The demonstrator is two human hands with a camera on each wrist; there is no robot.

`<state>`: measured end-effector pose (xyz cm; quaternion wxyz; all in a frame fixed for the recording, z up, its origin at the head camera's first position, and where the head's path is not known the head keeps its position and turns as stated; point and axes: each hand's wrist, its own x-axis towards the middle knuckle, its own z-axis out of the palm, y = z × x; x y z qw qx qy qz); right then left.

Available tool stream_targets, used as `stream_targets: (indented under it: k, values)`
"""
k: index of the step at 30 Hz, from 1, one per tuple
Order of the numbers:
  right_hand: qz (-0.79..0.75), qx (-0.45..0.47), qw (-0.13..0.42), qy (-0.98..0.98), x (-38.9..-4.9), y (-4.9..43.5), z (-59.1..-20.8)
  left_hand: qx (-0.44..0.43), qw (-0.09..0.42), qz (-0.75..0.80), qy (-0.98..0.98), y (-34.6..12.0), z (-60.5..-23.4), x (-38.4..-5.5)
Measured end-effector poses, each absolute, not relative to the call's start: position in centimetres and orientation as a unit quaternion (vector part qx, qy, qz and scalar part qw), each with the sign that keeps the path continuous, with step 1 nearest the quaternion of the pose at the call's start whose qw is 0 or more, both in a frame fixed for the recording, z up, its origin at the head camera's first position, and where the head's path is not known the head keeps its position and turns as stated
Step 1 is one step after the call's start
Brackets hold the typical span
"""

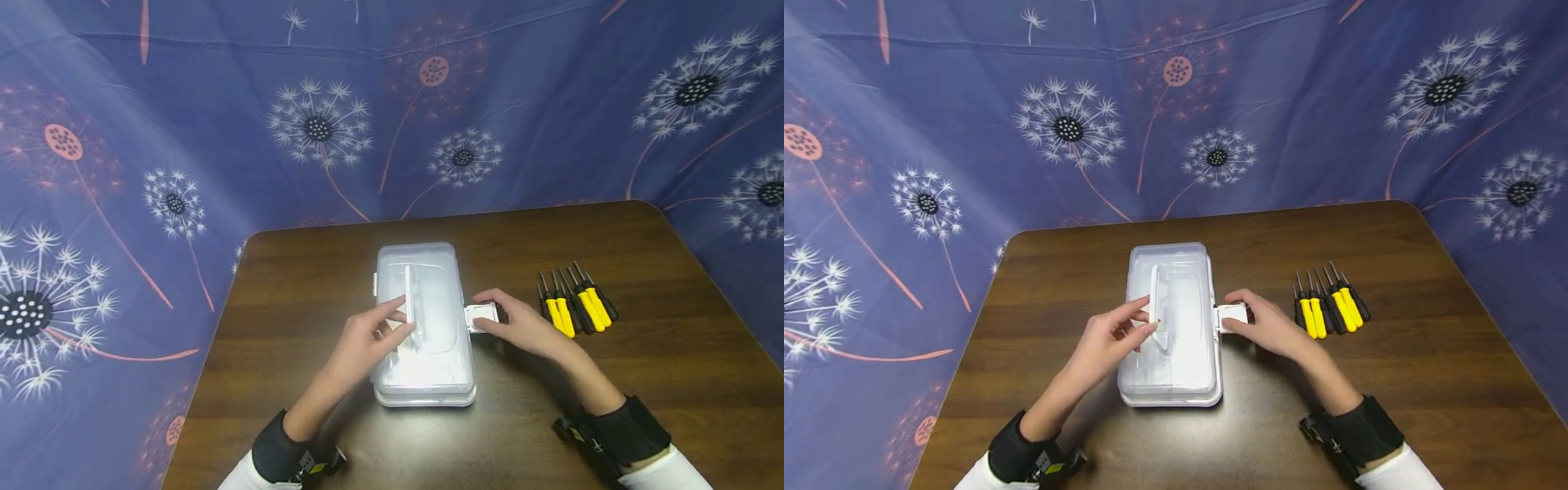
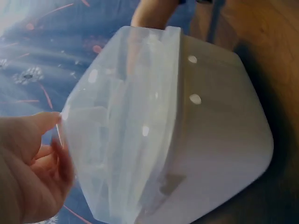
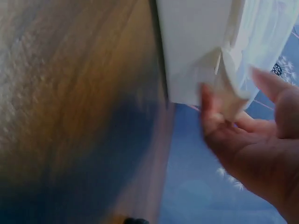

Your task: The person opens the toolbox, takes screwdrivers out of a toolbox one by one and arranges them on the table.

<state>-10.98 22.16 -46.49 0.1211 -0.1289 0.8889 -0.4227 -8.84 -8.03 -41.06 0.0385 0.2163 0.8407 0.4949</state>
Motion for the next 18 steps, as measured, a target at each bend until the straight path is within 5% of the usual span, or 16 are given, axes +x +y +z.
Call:
stream_targets:
  k: [9,18]
  values:
    - [-0.507,-0.092,0.058,0.855,-10.3,21.3,-46.6,0.356,-0.124,0.244,0.893,-7.7,-41.8,-8.8]
    - [-0.554,-0.109,0.072,0.822,-10.3,20.1,-47.0,0.406,-0.153,0.154,0.888,-7.1,-41.8,-8.8]
